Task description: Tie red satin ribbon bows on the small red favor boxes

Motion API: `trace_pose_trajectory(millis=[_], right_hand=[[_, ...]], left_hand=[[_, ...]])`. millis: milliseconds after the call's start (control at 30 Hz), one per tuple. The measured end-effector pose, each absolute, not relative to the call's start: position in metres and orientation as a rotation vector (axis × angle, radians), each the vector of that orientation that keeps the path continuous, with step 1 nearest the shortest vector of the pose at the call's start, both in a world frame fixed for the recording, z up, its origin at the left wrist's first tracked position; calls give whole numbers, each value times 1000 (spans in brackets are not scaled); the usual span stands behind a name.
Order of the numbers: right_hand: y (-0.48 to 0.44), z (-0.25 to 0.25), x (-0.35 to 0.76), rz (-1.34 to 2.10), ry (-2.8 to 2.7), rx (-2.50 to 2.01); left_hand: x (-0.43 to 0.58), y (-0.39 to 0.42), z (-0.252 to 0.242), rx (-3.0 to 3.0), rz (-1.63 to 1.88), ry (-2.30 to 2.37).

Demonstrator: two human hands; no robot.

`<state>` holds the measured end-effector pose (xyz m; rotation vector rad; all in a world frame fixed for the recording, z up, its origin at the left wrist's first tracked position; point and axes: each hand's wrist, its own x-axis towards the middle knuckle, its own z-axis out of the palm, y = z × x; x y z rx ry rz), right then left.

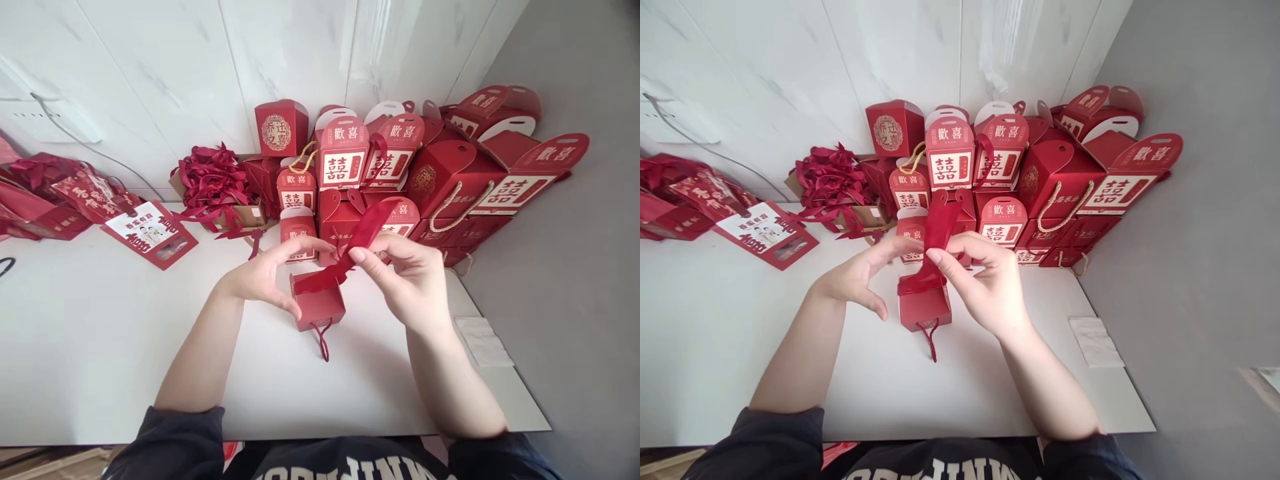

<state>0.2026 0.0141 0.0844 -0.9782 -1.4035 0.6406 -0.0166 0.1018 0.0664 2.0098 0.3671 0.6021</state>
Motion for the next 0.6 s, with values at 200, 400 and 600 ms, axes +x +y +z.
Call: trace_pose_trajectory(millis=[200, 400, 600], right_hand=[[22, 94, 194, 648, -1340, -937], [26, 91, 190, 685, -1312, -923], [29, 91, 194, 545, -1305, -948]], left_hand=[[-10, 113, 42, 2087, 304, 367], [7, 114, 24, 1995, 356, 283], [14, 119, 10, 2024, 374, 401]])
